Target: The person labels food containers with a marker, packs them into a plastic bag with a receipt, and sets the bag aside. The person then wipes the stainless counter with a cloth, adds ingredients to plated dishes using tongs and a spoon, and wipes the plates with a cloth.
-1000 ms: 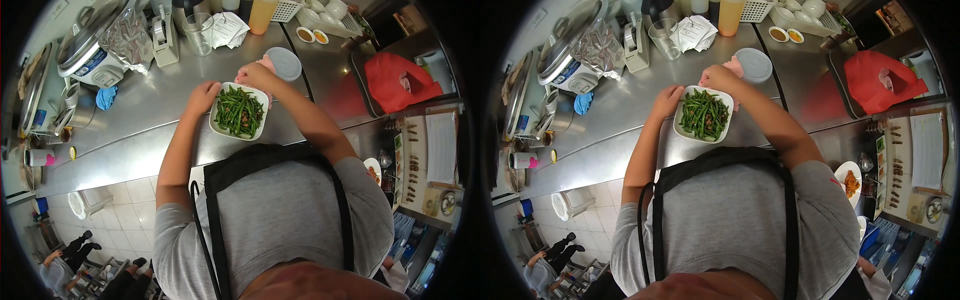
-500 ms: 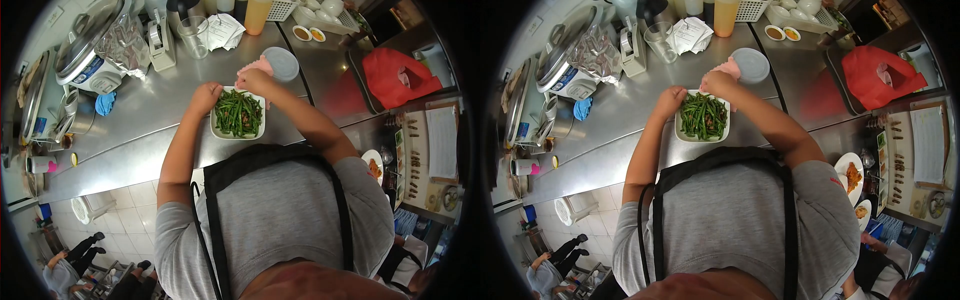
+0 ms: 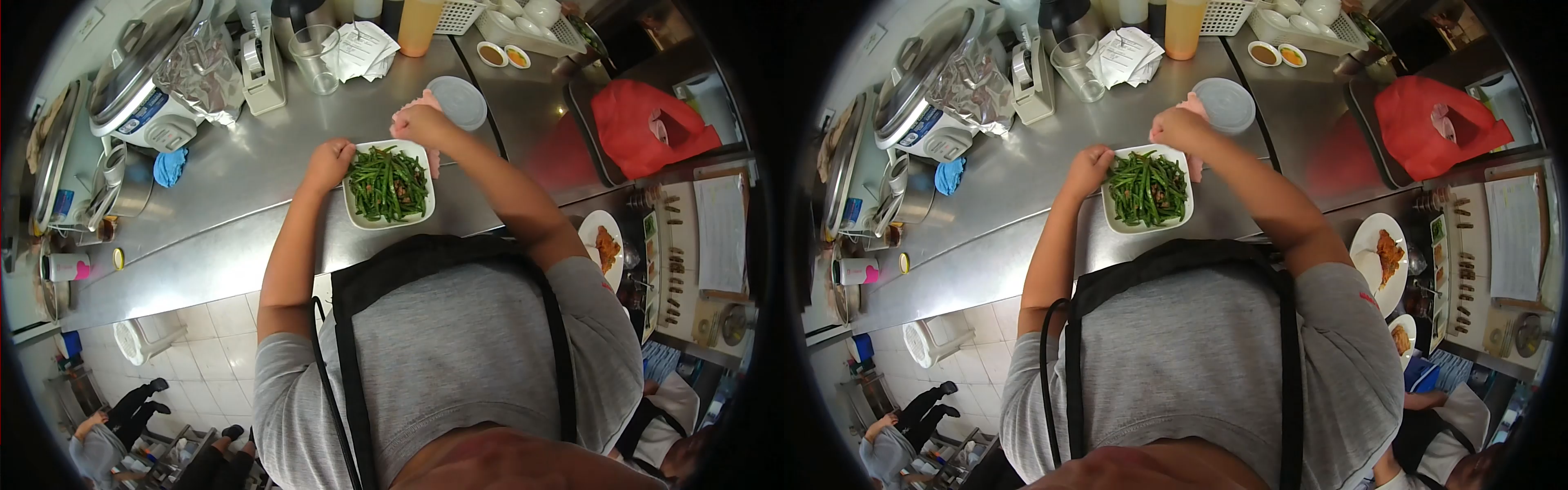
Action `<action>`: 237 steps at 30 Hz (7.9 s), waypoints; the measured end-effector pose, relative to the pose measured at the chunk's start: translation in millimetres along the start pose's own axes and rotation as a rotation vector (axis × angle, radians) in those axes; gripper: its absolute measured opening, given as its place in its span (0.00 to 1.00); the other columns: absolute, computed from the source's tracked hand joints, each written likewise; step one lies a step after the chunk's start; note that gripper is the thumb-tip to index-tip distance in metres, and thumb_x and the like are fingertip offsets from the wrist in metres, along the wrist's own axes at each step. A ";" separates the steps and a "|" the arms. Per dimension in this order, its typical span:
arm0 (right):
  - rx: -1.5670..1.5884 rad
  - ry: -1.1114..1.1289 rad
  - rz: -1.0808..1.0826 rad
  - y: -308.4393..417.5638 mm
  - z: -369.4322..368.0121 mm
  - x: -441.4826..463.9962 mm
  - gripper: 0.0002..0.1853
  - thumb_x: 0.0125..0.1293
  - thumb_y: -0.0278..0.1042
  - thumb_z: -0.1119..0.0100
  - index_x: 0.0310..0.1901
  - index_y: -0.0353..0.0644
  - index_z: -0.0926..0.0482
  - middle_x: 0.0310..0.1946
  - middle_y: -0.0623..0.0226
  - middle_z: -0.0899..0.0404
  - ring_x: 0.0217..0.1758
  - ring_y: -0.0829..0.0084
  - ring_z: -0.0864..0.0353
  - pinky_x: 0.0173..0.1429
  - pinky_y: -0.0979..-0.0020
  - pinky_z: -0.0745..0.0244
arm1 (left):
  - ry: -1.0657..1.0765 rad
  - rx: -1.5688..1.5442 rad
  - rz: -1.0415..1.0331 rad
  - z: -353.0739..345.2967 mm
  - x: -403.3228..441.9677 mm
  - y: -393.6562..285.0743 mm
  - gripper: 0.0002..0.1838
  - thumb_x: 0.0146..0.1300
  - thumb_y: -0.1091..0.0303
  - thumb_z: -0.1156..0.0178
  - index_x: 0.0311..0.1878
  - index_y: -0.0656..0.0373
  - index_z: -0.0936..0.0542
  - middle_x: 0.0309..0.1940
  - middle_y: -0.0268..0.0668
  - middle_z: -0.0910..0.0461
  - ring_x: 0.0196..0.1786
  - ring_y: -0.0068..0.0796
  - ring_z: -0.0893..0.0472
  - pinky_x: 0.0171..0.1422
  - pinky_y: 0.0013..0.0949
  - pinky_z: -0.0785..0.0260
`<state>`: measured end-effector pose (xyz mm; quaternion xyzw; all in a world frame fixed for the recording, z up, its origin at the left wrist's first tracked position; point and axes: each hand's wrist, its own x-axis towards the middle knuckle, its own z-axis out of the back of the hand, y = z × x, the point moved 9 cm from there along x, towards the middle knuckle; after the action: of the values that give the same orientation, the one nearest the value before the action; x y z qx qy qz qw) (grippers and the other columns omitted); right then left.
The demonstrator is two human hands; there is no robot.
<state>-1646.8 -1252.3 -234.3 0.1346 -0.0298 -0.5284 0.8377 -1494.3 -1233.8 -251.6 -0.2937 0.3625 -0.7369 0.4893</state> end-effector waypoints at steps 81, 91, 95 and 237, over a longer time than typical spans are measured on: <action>0.020 -0.112 0.060 -1.5 7.8 -70.1 0.08 0.49 0.30 0.49 0.32 0.49 0.21 0.32 0.66 0.26 0.37 0.65 0.26 0.40 0.69 0.32 | -0.142 0.228 0.116 -6.9 -12.9 8.2 0.18 0.59 0.58 0.58 0.29 0.64 0.26 0.25 0.53 0.26 0.32 0.53 0.27 0.38 0.46 0.36; 0.662 -0.096 -0.128 -50.0 -0.3 -76.9 0.10 0.53 0.25 0.53 0.36 0.42 0.23 0.31 0.64 0.24 0.36 0.71 0.26 0.41 0.73 0.32 | -0.117 -0.026 0.235 -6.1 -27.2 19.3 0.19 0.59 0.58 0.58 0.32 0.66 0.27 0.30 0.56 0.27 0.37 0.53 0.27 0.43 0.42 0.37; 0.103 -0.056 0.088 -16.7 -0.8 -67.1 0.10 0.51 0.26 0.50 0.36 0.46 0.23 0.30 0.64 0.26 0.36 0.67 0.27 0.41 0.69 0.32 | -0.099 -0.018 0.202 -5.6 -26.0 7.7 0.19 0.59 0.58 0.59 0.34 0.66 0.27 0.30 0.56 0.27 0.38 0.53 0.27 0.43 0.42 0.37; 0.932 -1.420 -1.269 -279.8 -24.5 -601.9 0.12 0.52 0.34 0.44 0.34 0.38 0.33 0.27 0.69 0.29 0.30 0.81 0.33 0.32 0.77 0.35 | 0.717 -0.180 0.124 -405.4 78.4 -219.7 0.17 0.59 0.60 0.58 0.43 0.63 0.31 0.28 0.37 0.27 0.26 0.23 0.28 0.22 0.26 0.37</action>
<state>-2152.2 -823.3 -274.1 0.0938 -0.6364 -0.7629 0.0643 -1952.5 -1150.2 -293.9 -0.0364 0.5913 -0.7270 0.3472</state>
